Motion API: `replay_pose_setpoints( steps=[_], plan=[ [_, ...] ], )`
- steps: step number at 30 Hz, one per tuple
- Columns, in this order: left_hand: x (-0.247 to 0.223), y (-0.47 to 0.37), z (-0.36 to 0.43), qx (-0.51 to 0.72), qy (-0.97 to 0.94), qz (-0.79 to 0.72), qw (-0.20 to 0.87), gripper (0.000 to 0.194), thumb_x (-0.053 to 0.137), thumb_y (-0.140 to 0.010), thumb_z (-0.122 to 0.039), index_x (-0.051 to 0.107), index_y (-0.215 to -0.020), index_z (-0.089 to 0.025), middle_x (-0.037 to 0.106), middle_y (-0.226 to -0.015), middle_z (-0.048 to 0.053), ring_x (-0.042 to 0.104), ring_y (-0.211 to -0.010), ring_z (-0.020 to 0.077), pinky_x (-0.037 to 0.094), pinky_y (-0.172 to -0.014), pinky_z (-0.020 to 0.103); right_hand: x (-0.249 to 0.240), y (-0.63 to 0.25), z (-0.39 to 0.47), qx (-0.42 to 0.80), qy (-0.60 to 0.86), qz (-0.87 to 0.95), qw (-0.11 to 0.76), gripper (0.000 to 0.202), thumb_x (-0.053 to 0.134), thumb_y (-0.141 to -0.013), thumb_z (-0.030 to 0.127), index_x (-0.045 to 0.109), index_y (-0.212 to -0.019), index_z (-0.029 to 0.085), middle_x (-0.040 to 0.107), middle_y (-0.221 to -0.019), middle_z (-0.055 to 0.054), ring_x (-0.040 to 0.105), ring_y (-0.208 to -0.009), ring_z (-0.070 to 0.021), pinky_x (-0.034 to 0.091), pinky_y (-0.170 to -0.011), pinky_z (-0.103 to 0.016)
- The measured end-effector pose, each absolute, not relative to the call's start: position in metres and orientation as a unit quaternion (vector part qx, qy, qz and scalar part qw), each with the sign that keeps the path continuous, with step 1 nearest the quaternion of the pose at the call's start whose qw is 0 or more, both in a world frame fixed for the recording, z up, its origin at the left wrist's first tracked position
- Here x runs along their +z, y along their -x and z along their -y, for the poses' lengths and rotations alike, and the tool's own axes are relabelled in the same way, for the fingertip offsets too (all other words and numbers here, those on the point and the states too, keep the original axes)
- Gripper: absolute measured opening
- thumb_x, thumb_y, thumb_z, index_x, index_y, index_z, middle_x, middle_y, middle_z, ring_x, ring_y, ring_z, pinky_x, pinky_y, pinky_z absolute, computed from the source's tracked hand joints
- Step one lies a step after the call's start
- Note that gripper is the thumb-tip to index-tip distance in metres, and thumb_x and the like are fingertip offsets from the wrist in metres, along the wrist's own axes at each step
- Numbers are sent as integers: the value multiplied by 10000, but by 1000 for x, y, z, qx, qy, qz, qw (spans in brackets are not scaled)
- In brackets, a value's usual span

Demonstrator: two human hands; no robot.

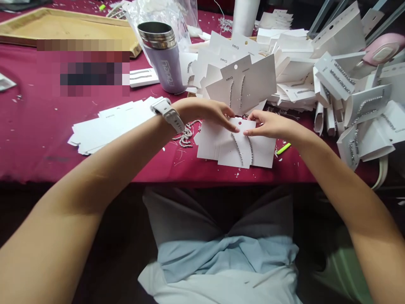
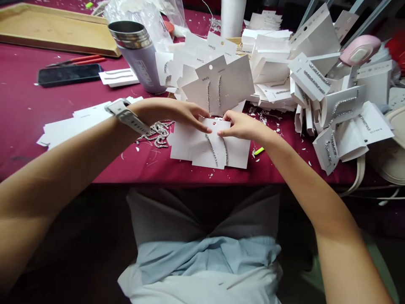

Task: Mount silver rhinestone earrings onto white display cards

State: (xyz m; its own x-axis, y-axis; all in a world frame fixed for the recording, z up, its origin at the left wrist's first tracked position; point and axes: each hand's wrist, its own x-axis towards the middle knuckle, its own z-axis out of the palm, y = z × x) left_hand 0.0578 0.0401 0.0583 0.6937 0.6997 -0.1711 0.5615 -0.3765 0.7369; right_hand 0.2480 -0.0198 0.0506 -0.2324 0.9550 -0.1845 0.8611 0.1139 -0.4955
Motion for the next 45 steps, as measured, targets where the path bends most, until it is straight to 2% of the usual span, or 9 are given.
replay_pose_setpoints(
  steps=[3, 10, 13, 16, 20, 25, 28, 34, 45],
  plan=[
    [59, -65, -39, -54, -873, -386, 293, 342, 696, -548, -477, 602, -652, -165, 459, -549, -71, 437, -643, 103, 328, -662, 202, 50, -248, 20, 259, 624, 733, 74, 315, 633, -636, 418, 524, -838, 203, 615, -867, -58, 548, -769, -207, 400, -606, -310],
    [55, -71, -42, -77, -902, -356, 232, 371, 656, -651, -480, 480, -542, -173, 357, -474, -73, 296, -503, 65, 237, -553, 210, 48, -250, 16, 276, 598, 751, 39, 361, 654, -626, 477, 576, -859, 212, 631, -931, -56, 570, -801, -213, 410, -621, -315],
    [72, -66, -34, -67, -917, -330, 212, 328, 612, -688, -481, 552, -634, -163, 366, -495, -72, 310, -508, 66, 227, -533, 205, 60, -249, 15, 271, 588, 762, 31, 296, 664, -629, 456, 583, -761, 203, 628, -799, -33, 559, -689, -182, 389, -572, -306],
    [100, -60, -24, -32, -937, -291, 189, 373, 488, -781, -458, 603, -915, -129, 467, -652, -53, 379, -596, 71, 264, -571, 189, 80, -246, 18, 253, 590, 763, 71, 236, 678, -634, 391, 580, -742, 205, 607, -733, -7, 539, -638, -155, 370, -540, -285],
    [123, -58, -10, 71, -949, -298, 77, 417, 515, -788, -440, 607, -935, -61, 357, -636, -44, 302, -626, 58, 254, -665, 229, 94, -239, 32, 61, 567, 811, 132, 118, 591, -728, 301, 550, -754, 193, 573, -725, -25, 499, -625, -147, 336, -544, -287],
    [90, -56, 20, 108, -940, -318, -64, 215, 409, -851, -231, 612, -859, -160, 515, -694, 47, 454, -679, 175, 267, -604, 295, 59, -238, 63, -91, 478, 866, 116, 261, 311, -890, 223, 566, -841, 189, 585, -757, -63, 480, -638, -164, 328, -579, -316],
    [51, -48, 39, 91, -966, -233, -62, 293, 316, -873, -112, 593, -807, -182, 582, -703, 53, 483, -671, 169, 265, -568, 291, 30, -239, 79, -182, 366, 910, 64, 310, 296, -889, 123, 574, -772, 190, 565, -652, -35, 470, -607, -151, 344, -590, -304],
    [3, -36, 52, 111, -978, -176, -20, 331, 261, -907, -131, 581, -835, -175, 641, -791, 66, 520, -651, 150, 342, -576, 275, 3, -242, 89, -280, 251, 923, 75, 242, 382, -848, 61, 565, -741, 180, 546, -628, -1, 468, -567, -127, 399, -614, -281],
    [6, -24, 19, 145, -980, -96, 101, 223, 482, -833, -378, 615, -787, -205, 672, -790, 21, 588, -690, 131, 405, -617, 239, 11, -277, 75, -109, 256, 959, 50, 248, 453, -831, 133, 559, -1054, 166, 615, -1022, -84, 578, -943, -169, 434, -936, -347]
  ],
)
